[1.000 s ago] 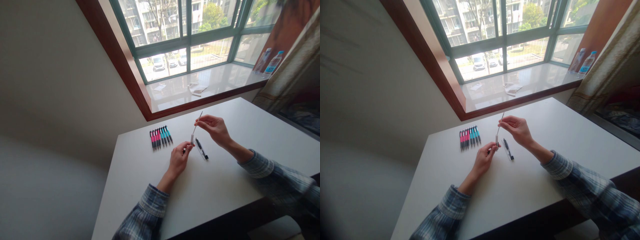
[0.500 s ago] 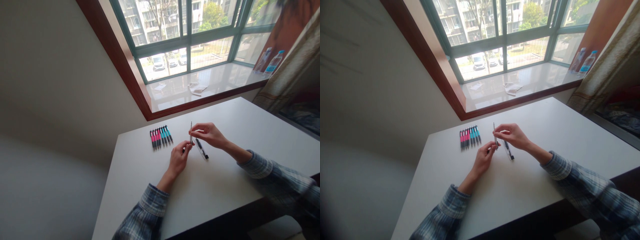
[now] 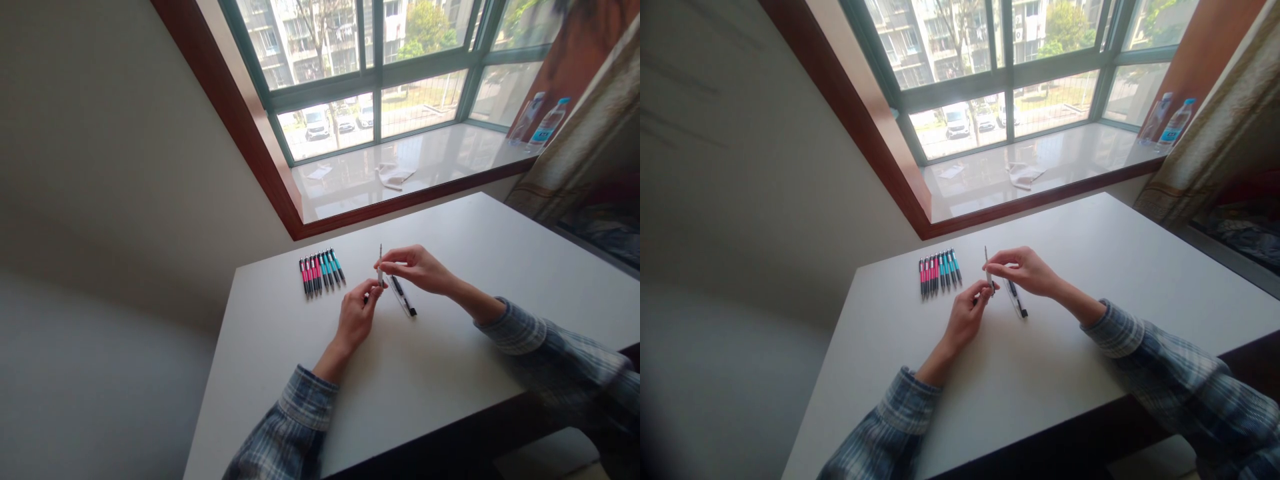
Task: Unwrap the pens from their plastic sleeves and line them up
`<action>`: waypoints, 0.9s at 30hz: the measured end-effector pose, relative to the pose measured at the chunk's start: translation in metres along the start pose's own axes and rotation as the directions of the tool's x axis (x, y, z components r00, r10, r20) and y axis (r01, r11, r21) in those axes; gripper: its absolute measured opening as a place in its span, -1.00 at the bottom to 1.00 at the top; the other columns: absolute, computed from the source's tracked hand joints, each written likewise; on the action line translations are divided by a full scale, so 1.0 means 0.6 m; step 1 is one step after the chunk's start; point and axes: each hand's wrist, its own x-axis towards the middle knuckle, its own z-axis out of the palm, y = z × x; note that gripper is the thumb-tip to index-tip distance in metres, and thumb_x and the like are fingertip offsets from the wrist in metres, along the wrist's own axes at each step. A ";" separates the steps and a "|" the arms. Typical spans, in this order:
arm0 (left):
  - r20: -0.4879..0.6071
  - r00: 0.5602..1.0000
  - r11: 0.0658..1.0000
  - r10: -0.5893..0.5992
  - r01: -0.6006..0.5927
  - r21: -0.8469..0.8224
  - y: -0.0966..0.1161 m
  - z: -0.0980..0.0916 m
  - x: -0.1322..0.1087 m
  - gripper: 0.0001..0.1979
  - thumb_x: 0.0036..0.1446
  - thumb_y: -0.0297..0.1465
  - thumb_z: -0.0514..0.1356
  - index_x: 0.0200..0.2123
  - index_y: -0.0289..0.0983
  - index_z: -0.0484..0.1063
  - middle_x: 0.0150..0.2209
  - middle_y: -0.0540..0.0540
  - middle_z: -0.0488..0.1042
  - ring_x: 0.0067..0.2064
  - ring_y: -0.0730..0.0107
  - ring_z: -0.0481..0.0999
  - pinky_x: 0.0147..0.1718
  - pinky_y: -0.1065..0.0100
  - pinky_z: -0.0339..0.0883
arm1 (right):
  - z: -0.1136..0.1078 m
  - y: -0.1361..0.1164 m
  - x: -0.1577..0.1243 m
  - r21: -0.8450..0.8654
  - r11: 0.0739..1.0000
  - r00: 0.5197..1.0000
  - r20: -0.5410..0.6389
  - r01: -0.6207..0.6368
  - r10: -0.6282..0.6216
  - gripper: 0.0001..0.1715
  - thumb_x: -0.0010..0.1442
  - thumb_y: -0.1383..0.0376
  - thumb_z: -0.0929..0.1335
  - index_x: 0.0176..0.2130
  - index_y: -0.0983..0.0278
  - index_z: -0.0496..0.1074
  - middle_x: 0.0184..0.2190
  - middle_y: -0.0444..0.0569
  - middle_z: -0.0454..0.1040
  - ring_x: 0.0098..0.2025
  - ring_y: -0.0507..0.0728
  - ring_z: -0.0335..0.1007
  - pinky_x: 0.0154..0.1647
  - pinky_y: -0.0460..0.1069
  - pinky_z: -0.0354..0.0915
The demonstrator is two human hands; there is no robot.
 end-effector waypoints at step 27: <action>-0.069 0.997 0.967 -0.046 0.027 -0.253 -0.007 -0.014 0.013 -0.78 0.25 -0.46 0.06 -0.14 -0.26 0.48 -0.17 -0.12 0.52 -0.12 0.29 0.46 -0.02 0.26 0.35 | 0.025 0.024 -0.003 0.053 0.997 0.996 -0.077 0.047 -0.043 -0.66 0.38 0.08 0.27 -0.22 0.26 0.47 -0.46 -0.12 0.36 -0.41 0.07 0.27 -0.36 -0.02 0.23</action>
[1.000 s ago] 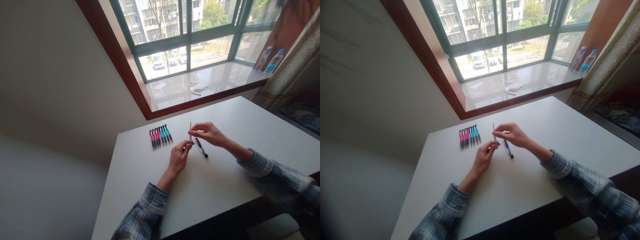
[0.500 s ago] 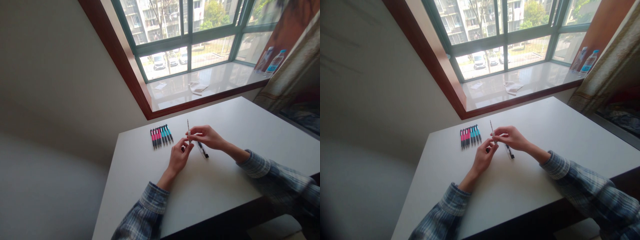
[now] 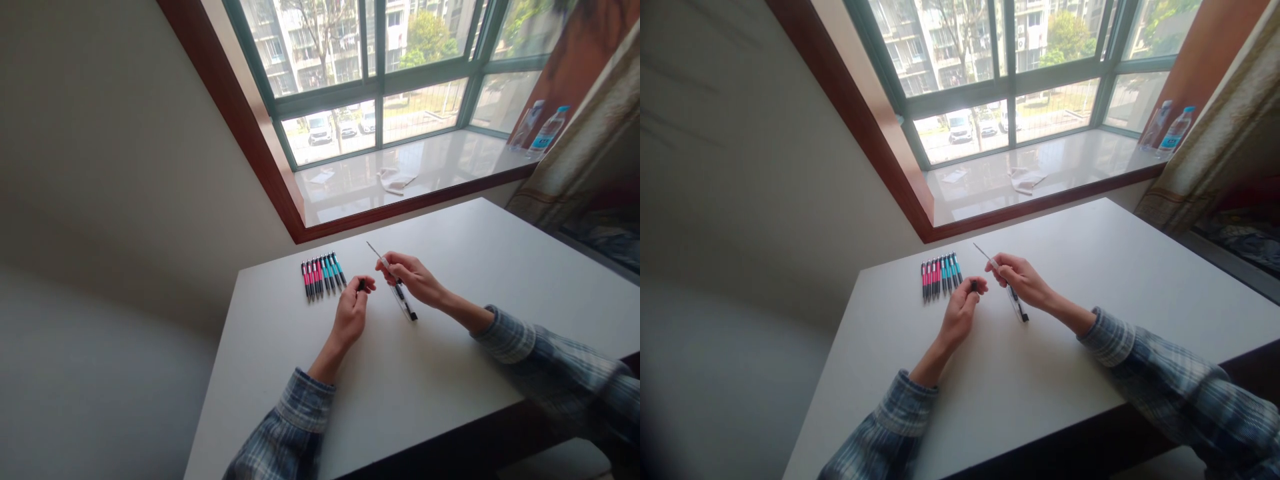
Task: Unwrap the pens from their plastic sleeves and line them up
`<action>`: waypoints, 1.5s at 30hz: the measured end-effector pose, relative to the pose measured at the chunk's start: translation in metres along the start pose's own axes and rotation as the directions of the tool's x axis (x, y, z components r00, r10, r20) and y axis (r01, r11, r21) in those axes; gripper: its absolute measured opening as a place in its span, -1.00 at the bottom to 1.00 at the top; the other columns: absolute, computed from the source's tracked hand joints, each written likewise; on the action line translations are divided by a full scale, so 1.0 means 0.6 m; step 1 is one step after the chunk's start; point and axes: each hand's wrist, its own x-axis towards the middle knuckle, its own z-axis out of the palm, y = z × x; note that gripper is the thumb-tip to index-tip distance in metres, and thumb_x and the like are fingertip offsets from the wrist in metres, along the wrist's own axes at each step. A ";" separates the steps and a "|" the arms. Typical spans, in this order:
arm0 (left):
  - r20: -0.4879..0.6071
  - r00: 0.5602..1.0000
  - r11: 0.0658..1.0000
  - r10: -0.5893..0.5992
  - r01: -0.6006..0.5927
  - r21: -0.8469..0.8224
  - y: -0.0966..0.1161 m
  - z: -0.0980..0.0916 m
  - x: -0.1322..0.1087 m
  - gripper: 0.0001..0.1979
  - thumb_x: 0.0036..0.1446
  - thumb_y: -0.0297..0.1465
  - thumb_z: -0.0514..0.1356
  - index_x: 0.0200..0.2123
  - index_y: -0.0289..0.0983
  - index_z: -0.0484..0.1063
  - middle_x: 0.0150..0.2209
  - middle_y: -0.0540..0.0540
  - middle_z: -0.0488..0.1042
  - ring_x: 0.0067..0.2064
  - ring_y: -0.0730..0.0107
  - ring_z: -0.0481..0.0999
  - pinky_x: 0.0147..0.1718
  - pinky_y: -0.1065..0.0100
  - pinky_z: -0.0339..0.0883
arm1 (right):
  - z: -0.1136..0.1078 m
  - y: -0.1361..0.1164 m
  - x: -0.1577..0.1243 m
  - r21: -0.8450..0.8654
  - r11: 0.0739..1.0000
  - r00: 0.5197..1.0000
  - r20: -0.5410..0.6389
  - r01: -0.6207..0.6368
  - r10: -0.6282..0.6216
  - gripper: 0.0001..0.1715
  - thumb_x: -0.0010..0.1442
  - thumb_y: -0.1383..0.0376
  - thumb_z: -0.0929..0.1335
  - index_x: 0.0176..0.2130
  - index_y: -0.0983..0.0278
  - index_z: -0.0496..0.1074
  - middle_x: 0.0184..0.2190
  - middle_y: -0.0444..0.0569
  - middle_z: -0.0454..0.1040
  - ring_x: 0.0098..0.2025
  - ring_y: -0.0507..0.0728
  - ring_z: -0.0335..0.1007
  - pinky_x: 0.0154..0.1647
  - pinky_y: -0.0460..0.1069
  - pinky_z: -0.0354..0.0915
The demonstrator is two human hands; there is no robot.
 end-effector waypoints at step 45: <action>-0.278 0.899 0.633 -0.339 0.000 -0.774 0.011 -0.040 0.016 -0.67 0.00 -0.39 0.52 -0.14 -0.23 0.62 -0.19 -0.01 0.64 -0.25 0.54 0.59 -0.12 0.42 0.44 | 0.023 0.006 -0.020 -0.310 0.950 0.988 0.154 0.045 0.004 -0.53 0.44 0.15 0.26 0.20 0.24 0.52 -0.19 -0.02 0.62 -0.29 0.10 0.42 -0.20 -0.03 0.32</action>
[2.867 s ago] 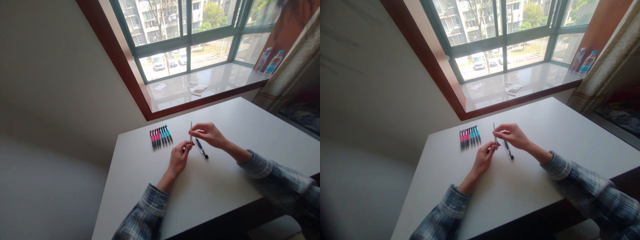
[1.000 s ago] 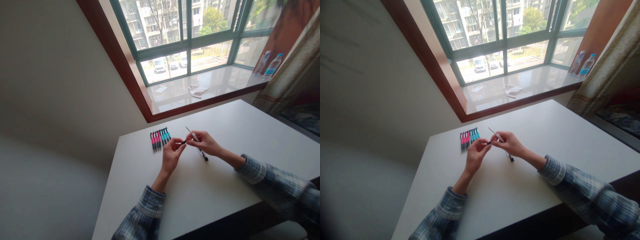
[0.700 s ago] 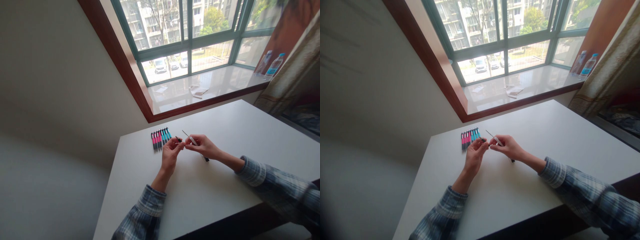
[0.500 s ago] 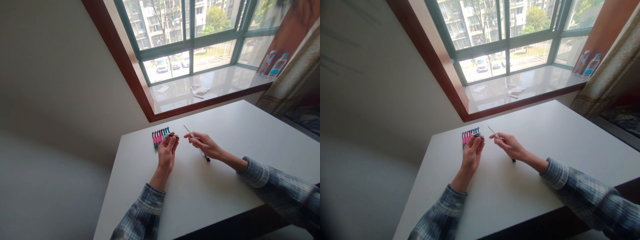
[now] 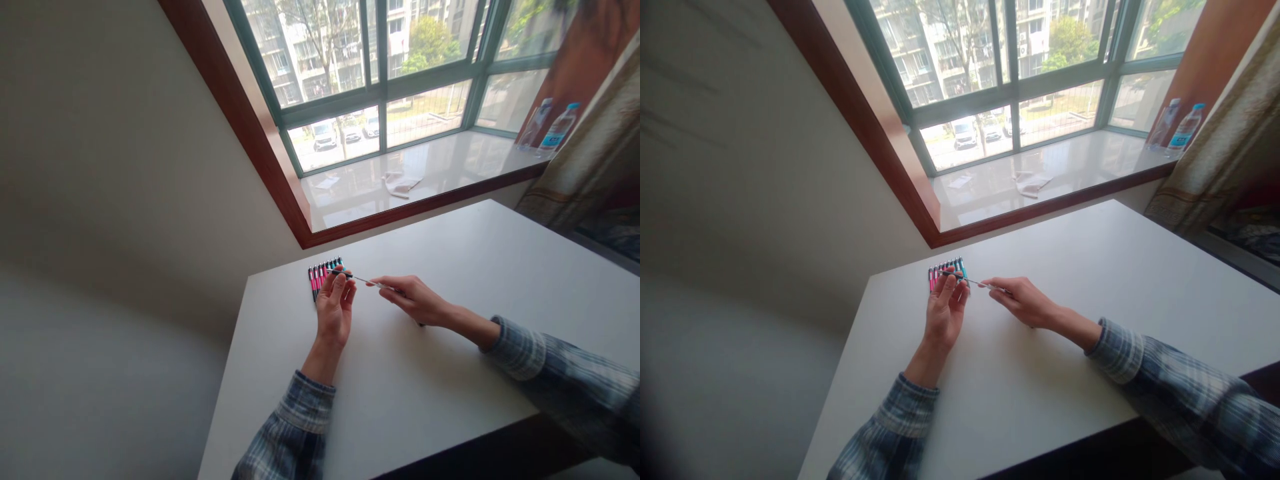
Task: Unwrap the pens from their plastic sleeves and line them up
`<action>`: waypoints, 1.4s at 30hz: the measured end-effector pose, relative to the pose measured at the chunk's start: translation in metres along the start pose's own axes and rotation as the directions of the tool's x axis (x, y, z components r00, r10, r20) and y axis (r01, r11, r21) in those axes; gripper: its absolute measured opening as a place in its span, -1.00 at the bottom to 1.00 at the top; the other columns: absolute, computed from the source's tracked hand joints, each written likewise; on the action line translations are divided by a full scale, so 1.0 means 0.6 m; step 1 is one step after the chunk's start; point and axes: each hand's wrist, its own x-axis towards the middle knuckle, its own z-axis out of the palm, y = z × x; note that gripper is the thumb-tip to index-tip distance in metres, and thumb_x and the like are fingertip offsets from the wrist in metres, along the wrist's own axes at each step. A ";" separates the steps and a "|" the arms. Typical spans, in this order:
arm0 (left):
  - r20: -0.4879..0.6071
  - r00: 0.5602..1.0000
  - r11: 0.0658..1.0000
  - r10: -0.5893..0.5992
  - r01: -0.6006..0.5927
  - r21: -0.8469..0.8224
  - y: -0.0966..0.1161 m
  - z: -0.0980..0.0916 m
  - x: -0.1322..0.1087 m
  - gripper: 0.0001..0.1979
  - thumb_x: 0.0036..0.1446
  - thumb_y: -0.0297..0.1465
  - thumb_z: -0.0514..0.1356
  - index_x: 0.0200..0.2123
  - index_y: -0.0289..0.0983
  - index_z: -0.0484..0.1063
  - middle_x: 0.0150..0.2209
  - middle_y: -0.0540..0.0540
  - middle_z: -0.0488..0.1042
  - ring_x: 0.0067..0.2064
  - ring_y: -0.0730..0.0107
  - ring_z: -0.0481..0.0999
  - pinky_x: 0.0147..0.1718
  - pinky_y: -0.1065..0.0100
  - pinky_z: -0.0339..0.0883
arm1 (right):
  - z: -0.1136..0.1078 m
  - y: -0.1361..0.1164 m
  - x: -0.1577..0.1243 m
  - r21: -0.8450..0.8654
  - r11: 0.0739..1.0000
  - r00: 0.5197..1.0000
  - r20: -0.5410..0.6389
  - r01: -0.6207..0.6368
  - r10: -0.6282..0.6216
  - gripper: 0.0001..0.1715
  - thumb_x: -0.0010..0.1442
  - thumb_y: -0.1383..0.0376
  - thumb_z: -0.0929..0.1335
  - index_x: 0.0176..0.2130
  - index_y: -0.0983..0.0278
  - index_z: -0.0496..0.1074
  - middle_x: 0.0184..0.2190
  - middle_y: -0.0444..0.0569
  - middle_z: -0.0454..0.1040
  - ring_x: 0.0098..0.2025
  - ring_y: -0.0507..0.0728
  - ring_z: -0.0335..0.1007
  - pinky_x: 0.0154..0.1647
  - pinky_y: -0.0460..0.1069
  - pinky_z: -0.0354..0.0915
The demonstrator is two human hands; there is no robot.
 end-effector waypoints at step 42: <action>0.267 0.960 0.901 0.085 -0.188 0.390 -0.014 0.008 -0.014 -0.70 0.04 -0.29 0.48 -0.16 -0.26 0.63 -0.24 -0.11 0.64 -0.31 0.39 0.57 -0.16 0.28 0.44 | 0.002 0.006 0.000 0.156 0.987 0.999 0.020 -0.043 0.040 -0.55 0.47 0.04 0.23 -0.22 0.26 0.54 -0.39 -0.06 0.55 -0.37 0.06 0.40 -0.30 -0.05 0.30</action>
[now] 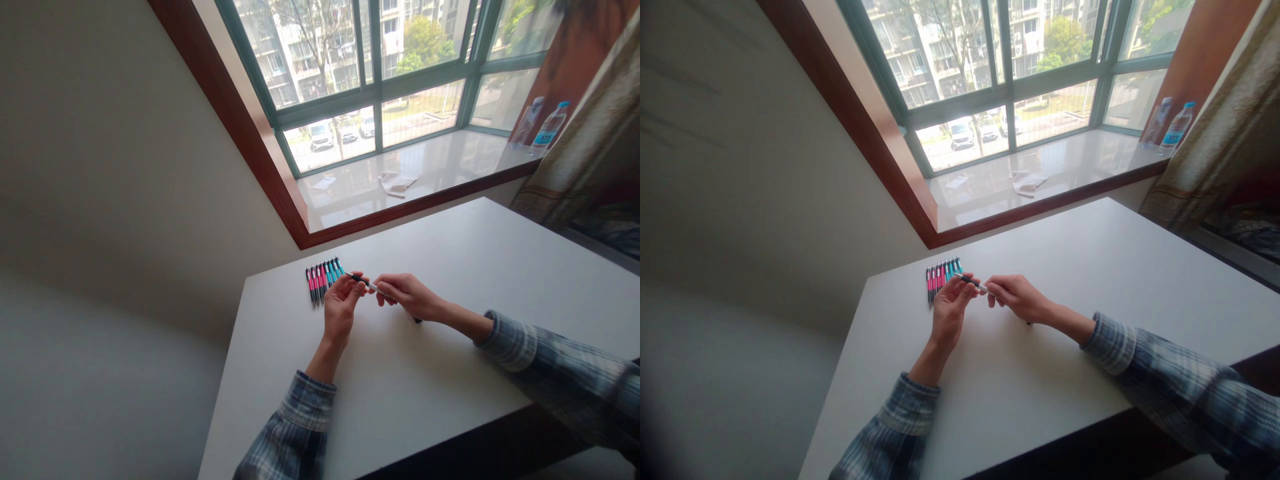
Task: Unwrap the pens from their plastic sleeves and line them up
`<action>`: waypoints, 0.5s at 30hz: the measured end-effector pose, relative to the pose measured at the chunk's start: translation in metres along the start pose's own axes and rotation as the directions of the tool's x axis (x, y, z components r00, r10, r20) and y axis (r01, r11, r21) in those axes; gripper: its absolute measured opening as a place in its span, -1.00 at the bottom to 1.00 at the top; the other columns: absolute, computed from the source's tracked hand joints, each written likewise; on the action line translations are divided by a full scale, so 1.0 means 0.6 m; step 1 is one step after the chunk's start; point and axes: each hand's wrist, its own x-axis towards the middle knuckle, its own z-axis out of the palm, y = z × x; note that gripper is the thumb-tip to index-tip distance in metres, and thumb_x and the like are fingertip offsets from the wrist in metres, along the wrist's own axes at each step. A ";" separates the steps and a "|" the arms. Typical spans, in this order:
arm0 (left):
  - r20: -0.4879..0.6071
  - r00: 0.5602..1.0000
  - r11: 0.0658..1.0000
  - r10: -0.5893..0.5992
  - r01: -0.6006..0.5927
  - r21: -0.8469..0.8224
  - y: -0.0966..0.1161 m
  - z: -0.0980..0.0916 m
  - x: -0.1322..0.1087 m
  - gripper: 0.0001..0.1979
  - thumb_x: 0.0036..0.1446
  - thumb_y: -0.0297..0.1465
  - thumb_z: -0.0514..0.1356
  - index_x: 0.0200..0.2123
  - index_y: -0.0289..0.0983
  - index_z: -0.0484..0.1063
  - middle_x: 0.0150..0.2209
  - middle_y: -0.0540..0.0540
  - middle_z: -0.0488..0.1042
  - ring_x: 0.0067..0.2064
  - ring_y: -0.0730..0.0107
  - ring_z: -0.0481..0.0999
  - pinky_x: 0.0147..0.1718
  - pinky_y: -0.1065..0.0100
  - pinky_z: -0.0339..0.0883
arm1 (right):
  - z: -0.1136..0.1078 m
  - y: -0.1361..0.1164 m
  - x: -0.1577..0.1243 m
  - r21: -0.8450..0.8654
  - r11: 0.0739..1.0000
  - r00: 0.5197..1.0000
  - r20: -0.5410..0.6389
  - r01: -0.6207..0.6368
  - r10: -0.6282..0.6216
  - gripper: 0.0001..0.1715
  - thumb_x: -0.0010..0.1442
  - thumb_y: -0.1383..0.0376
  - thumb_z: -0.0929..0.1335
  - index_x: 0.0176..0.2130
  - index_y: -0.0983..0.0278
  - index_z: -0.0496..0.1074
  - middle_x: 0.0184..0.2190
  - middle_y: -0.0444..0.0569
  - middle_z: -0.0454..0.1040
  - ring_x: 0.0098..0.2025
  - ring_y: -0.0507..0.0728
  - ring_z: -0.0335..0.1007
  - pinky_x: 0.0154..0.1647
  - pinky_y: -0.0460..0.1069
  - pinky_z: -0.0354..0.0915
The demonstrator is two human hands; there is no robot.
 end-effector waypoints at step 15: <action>-0.108 0.988 0.976 -0.111 0.087 -0.202 0.001 -0.006 0.005 -0.65 -0.03 -0.28 0.53 -0.18 -0.23 0.58 -0.27 -0.04 0.62 -0.19 0.44 0.62 -0.02 0.33 0.47 | -0.003 0.004 0.005 -0.093 0.995 0.986 -0.169 -0.030 0.014 -0.68 0.18 0.12 0.50 -0.16 0.22 0.44 -0.19 -0.03 0.58 -0.25 0.12 0.53 -0.21 0.01 0.45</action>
